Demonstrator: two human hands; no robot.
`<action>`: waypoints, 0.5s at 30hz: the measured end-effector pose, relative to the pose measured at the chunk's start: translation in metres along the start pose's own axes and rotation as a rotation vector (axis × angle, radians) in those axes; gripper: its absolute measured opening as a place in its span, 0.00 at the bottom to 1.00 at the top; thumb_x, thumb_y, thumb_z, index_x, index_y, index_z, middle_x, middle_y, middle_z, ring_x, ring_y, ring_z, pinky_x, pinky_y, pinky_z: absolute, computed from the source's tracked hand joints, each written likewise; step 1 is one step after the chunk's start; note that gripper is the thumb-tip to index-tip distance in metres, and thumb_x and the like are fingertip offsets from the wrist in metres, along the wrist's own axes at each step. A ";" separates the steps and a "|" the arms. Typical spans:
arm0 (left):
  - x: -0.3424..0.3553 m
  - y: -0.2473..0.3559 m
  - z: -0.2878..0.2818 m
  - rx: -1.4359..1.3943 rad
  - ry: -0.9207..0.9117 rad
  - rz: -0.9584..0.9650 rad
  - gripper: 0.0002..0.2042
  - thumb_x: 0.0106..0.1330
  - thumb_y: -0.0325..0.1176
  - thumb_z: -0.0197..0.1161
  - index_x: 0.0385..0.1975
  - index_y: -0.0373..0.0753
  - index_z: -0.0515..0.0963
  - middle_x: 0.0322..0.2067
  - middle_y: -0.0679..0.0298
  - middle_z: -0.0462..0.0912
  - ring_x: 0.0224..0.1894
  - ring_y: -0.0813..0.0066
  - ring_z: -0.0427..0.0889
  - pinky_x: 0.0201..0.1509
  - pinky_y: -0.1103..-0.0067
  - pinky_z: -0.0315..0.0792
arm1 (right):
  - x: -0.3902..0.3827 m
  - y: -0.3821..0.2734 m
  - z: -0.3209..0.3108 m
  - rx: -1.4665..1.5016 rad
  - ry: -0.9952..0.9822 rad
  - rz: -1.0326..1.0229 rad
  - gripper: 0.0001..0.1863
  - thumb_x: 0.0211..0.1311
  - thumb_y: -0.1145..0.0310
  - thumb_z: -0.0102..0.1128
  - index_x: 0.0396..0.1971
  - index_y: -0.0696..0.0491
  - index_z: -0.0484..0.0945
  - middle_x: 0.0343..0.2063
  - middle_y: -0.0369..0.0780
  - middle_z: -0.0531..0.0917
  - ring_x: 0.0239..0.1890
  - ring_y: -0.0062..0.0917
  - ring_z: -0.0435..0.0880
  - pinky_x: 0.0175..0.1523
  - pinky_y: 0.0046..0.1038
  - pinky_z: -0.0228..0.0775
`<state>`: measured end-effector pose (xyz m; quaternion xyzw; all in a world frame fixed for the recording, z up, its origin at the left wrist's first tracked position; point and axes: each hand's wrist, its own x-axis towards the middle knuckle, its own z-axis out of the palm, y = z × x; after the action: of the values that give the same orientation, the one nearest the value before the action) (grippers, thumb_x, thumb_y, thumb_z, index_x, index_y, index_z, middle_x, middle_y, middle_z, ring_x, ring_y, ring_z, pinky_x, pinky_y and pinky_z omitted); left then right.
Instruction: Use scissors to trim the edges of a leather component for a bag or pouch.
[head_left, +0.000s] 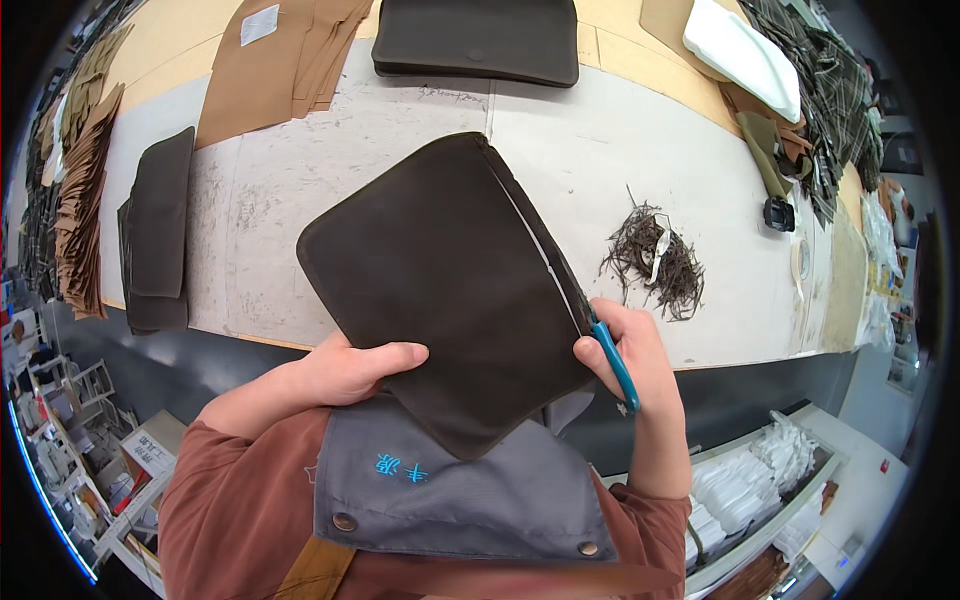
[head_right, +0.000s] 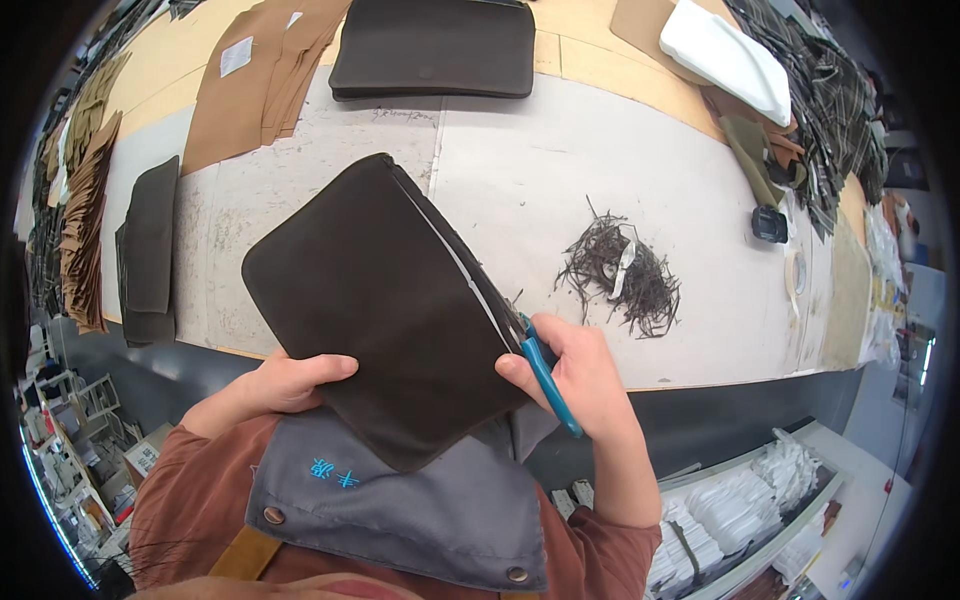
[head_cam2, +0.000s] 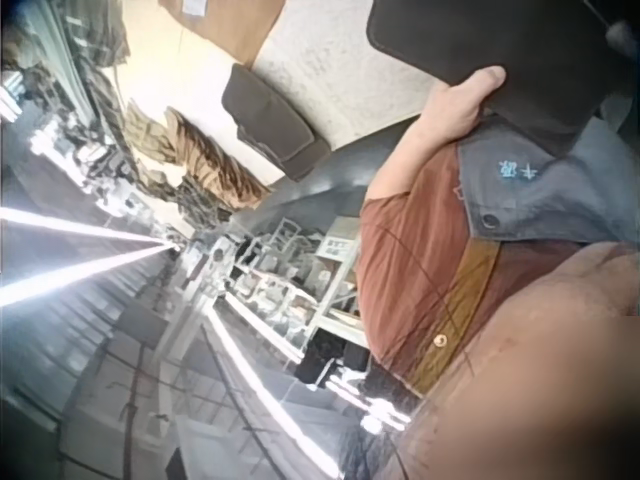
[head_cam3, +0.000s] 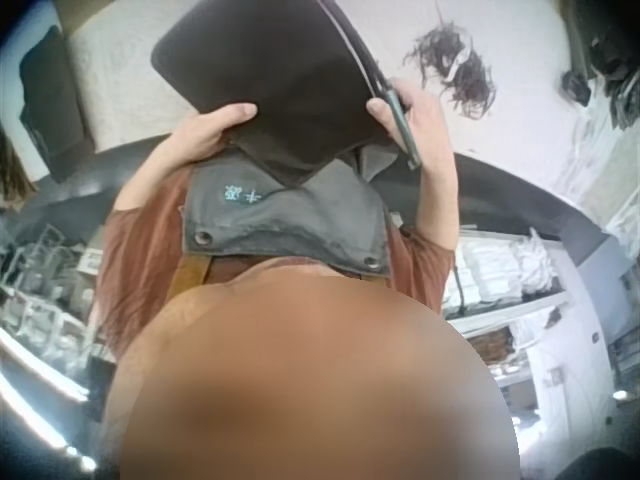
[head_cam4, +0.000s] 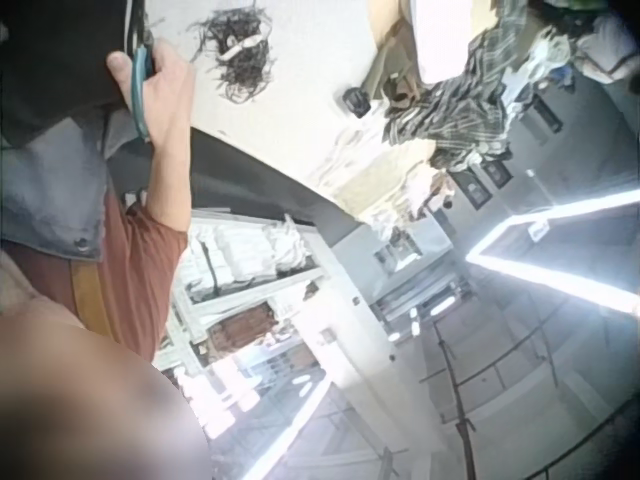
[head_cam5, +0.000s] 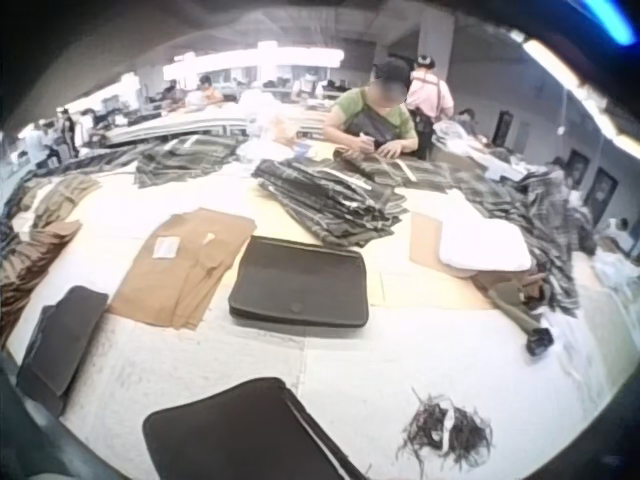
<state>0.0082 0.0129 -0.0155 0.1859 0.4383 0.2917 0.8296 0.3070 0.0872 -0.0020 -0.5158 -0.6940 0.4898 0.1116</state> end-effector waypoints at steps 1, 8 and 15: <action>0.000 0.000 0.000 -0.004 0.002 -0.019 0.23 0.64 0.28 0.57 0.60 0.34 0.64 0.57 0.56 0.70 0.58 0.64 0.71 0.62 0.69 0.66 | 0.000 0.001 0.001 0.028 0.009 0.000 0.33 0.50 0.44 0.68 0.15 0.58 0.61 0.11 0.37 0.57 0.17 0.19 0.55 0.20 0.26 0.54; 0.002 -0.003 -0.001 0.010 -0.018 0.031 0.24 0.64 0.28 0.57 0.60 0.33 0.63 0.57 0.56 0.70 0.59 0.64 0.70 0.62 0.69 0.66 | -0.002 0.004 0.004 0.063 0.024 0.016 0.33 0.51 0.45 0.69 0.14 0.58 0.62 0.10 0.35 0.56 0.17 0.17 0.55 0.19 0.25 0.52; 0.001 0.000 -0.001 0.067 -0.002 0.051 0.21 0.65 0.29 0.55 0.57 0.32 0.66 0.54 0.58 0.73 0.55 0.69 0.72 0.59 0.72 0.67 | -0.002 0.007 0.005 0.049 0.043 -0.011 0.33 0.49 0.43 0.69 0.13 0.57 0.62 0.09 0.35 0.57 0.16 0.18 0.55 0.18 0.25 0.52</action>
<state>0.0075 0.0133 -0.0170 0.2251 0.4423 0.2978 0.8155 0.3089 0.0821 -0.0096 -0.5194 -0.6820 0.4949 0.1421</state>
